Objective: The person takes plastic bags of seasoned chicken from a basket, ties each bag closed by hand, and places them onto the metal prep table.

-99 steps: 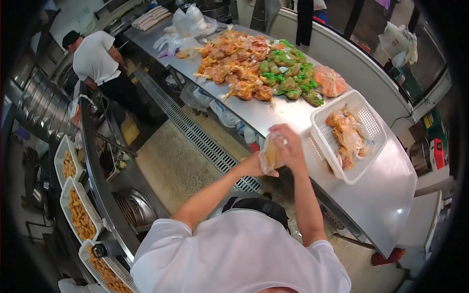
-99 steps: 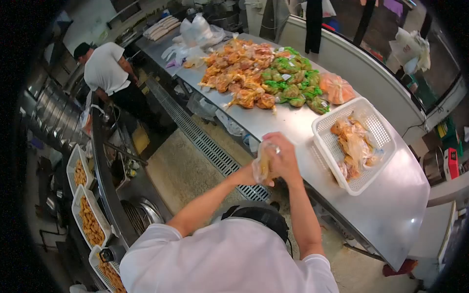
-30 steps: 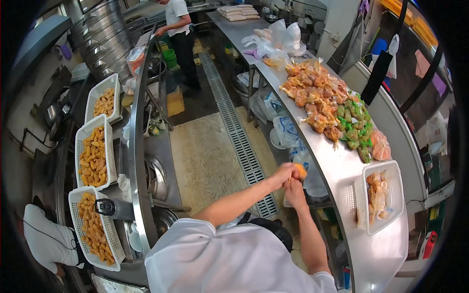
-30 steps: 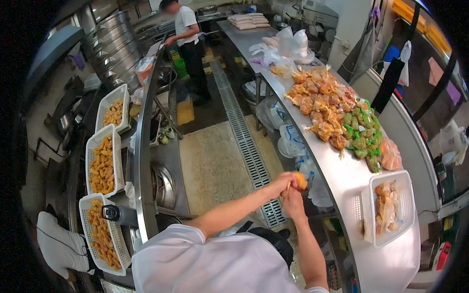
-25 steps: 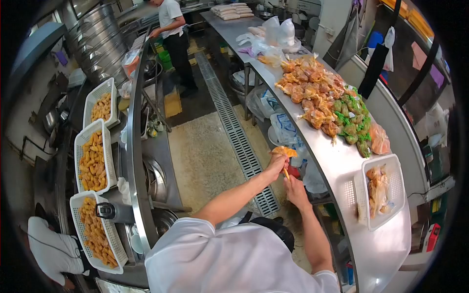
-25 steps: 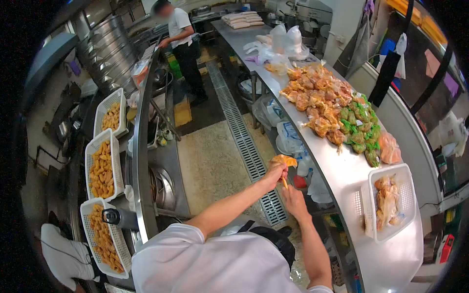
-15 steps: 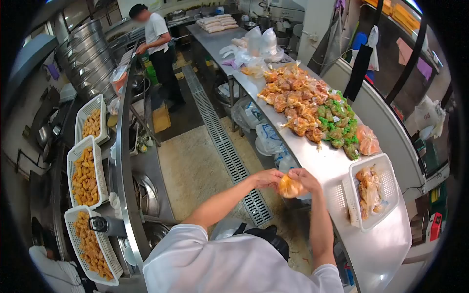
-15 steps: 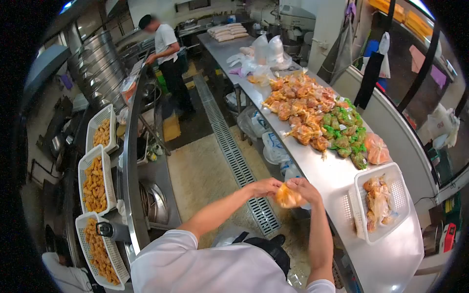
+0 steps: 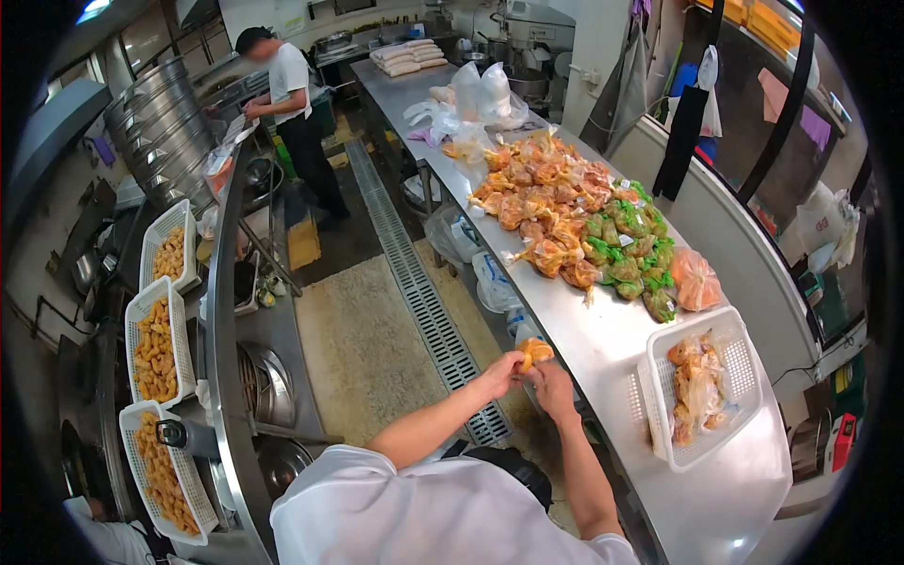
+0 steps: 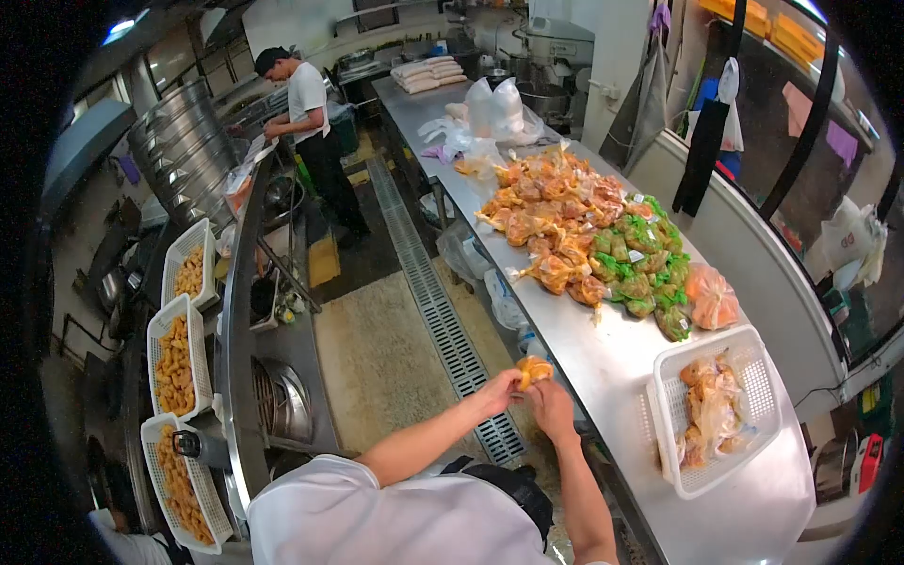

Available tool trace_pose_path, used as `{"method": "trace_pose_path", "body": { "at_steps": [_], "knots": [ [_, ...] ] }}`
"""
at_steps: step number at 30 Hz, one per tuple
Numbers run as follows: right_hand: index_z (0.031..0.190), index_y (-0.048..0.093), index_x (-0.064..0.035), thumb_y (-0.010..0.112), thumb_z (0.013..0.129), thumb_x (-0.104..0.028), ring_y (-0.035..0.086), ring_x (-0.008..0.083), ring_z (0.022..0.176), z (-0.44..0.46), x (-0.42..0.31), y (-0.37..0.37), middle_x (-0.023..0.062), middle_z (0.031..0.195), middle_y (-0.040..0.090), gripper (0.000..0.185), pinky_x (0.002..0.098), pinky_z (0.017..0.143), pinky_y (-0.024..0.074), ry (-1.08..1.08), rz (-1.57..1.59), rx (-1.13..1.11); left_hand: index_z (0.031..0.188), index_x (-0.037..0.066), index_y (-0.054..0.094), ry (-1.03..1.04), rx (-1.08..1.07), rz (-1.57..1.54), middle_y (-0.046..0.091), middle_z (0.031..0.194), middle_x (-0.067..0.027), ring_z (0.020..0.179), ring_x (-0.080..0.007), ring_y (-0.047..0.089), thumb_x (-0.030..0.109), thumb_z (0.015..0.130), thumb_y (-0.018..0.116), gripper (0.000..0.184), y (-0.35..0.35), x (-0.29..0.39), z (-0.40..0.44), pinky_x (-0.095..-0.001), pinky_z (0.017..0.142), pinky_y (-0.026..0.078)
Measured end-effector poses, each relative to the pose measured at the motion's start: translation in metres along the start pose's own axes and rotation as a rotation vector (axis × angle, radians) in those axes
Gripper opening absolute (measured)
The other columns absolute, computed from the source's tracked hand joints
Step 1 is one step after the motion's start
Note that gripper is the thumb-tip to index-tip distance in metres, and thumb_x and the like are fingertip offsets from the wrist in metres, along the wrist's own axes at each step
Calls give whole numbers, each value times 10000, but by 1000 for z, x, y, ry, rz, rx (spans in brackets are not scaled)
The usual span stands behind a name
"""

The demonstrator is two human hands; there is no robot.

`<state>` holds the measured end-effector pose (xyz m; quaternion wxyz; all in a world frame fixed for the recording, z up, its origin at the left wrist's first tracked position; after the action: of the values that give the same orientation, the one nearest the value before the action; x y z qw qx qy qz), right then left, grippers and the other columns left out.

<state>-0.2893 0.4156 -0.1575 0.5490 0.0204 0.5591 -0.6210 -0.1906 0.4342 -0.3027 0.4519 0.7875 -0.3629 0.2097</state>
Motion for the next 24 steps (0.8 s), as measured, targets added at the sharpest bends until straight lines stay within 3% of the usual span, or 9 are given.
{"method": "trace_pose_path", "body": {
  "at_steps": [1, 2, 5, 8, 14, 17, 18, 22, 24],
  "knots": [
    [901, 572, -31, 619, 889, -148, 610, 377, 701, 1, -5, -20, 174, 785, 621, 126, 445, 633, 482, 0, 30, 124, 897, 148, 614, 26, 20, 25, 607, 851, 31, 791, -122, 556, 299, 877, 553, 164, 5, 2, 2, -331, 714, 408],
    [932, 563, -26, 655, 850, -103, 620, 350, 712, -3, 6, -34, 155, 797, 630, 145, 419, 639, 485, 156, 193, 255, 966, 149, 629, 47, 19, 36, 612, 893, 46, 828, -111, 555, 286, 875, 574, 173, 12, 5, 6, -316, 737, 393],
    [943, 553, -14, 658, 827, -86, 636, 351, 714, -7, 19, -38, 168, 793, 640, 173, 411, 634, 486, 305, 95, 144, 981, 148, 637, 103, 77, 182, 620, 911, 57, 859, -93, 544, 284, 886, 607, 168, 46, 22, -8, -299, 742, 382],
    [926, 567, 8, 628, 809, -24, 634, 305, 641, 0, 33, -45, 177, 711, 622, 136, 383, 590, 478, 256, 231, 190, 1006, 150, 643, 29, 46, 172, 633, 955, 54, 882, -82, 542, 298, 898, 631, 184, 57, 9, 1, -295, 744, 380],
    [883, 606, 15, 599, 789, -68, 622, 404, 660, 24, 42, -34, 237, 685, 613, 126, 446, 611, 490, 251, -29, 1, 1024, 97, 638, 159, 23, 481, 622, 945, 26, 906, -104, 534, 268, 884, 674, 224, 57, 35, -1, -331, 776, 400],
    [840, 621, 17, 598, 781, -92, 619, 424, 677, 38, 37, -20, 258, 700, 613, 126, 468, 620, 491, 267, -24, -87, 1071, 34, 600, 706, 206, 1246, 620, 940, -42, 958, -169, 530, 161, 824, 712, 299, 63, 94, -23, -331, 814, 423],
    [831, 622, 17, 597, 778, -88, 620, 419, 667, 46, 32, -17, 261, 697, 609, 121, 457, 616, 493, 252, -31, -90, 1158, 36, 568, 851, 244, 1340, 616, 989, -100, 1059, -203, 525, 73, 772, 710, 413, 73, 113, -38, -320, 828, 438],
    [824, 623, 24, 586, 776, -68, 632, 346, 610, 97, 17, -26, 235, 667, 614, 110, 392, 596, 503, 247, 57, -36, 1039, 34, 594, 387, -299, 741, 635, 942, -28, 858, -130, 584, -18, 767, 630, 279, 51, 92, -4, -272, 730, 464],
    [858, 622, 24, 575, 791, -58, 640, 317, 605, 112, 17, -31, 208, 675, 626, 116, 373, 591, 503, 284, 171, 26, 1037, 46, 604, 196, -332, 683, 638, 904, -9, 769, -109, 588, -30, 766, 591, 283, 41, 96, -3, -243, 679, 471]
  ]
}}
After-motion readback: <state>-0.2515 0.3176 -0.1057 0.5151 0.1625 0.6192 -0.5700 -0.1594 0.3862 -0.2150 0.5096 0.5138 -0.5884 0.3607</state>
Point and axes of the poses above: each hand's wrist, its own z-axis towards the middle knuckle, its own y-axis out of the palm, x = y × z, the point moved 10 cm from there along z, towards the middle knuckle
